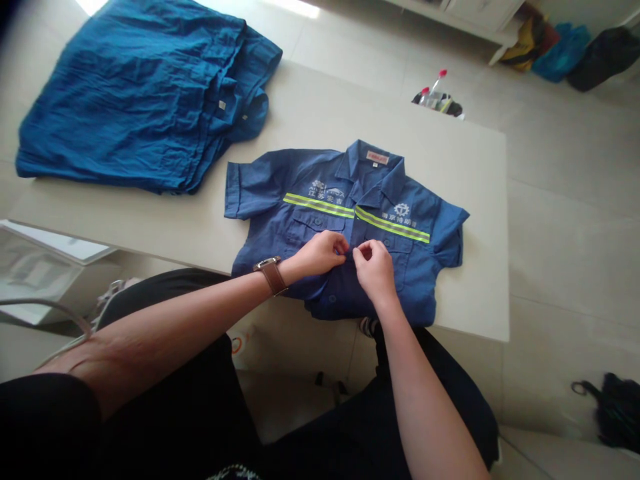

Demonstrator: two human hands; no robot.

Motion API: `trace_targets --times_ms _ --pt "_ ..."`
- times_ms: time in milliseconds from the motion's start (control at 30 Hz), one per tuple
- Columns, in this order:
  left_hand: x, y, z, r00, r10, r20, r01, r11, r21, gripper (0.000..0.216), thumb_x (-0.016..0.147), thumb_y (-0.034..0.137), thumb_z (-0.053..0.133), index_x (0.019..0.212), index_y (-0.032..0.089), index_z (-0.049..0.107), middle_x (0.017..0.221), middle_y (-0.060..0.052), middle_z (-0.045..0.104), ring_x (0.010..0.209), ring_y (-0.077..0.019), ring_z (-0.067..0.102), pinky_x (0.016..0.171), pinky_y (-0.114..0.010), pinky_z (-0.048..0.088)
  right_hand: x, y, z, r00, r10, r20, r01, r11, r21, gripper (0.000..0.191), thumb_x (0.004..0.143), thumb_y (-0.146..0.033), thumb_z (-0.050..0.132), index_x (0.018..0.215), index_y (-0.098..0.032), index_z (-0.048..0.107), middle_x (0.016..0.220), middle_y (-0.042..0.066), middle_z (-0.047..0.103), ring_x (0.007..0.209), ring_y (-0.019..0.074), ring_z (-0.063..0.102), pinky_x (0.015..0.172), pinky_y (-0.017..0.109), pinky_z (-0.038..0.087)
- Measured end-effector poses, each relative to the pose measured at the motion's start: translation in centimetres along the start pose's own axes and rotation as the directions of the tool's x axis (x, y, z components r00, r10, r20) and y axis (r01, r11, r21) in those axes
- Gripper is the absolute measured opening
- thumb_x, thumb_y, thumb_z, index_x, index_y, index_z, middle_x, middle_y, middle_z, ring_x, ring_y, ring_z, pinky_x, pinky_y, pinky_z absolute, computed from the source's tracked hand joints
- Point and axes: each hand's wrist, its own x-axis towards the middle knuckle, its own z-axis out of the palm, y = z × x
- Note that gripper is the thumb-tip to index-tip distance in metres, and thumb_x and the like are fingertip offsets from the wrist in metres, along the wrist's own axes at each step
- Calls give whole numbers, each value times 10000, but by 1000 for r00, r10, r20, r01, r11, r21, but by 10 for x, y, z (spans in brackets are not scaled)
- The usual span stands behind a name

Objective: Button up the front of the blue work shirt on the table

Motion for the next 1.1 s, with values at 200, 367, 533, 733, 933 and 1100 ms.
trace_targets --times_ms 200,367,533,733,933,1100 --pt "-6 0 -1 956 -59 287 40 997 71 120 708 47 698 776 142 724 707 -5 731 691 -152 687 631 -233 482 -2 -4 2 996 -56 -66 51 996 -74 329 798 -508 695 911 -230 560 905 57 666 757 221 621 734 364 508" --pt "-12 3 4 926 -26 376 -22 992 124 125 696 50 717 769 151 732 703 2 731 694 -153 681 640 -236 488 -1 0 5 998 -37 -48 30 989 -142 307 743 -370 702 970 -233 548 893 51 680 731 231 628 715 363 500" --pt "-4 -1 2 926 8 378 -59 990 124 129 712 104 755 833 150 753 769 -5 740 743 -159 680 709 -246 526 -2 -3 1 997 -44 -60 34 988 -154 235 691 -234 577 926 -225 578 799 33 682 657 218 621 681 336 475" --pt "-3 -5 4 947 291 135 -321 855 407 352 797 93 609 1124 141 731 1203 -127 702 1166 -258 630 1042 -359 510 -6 -8 -7 989 -66 -133 46 988 -147 210 681 -251 577 889 -234 561 777 17 673 604 196 571 645 319 447" --pt "-5 -4 5 965 231 122 -259 797 546 256 896 129 532 1085 141 705 1120 -136 723 1112 -271 634 1003 -378 499 -10 -13 -7 992 -58 -113 44 991 -129 199 675 -250 581 872 -245 550 760 2 658 589 187 557 646 313 448" --pt "1 -5 8 980 188 64 -192 811 553 254 954 176 508 1088 149 722 1025 -121 730 998 -252 628 967 -373 474 -16 -18 -4 998 -59 -34 55 992 -111 200 672 -251 579 871 -239 564 754 11 662 590 185 554 660 312 447"
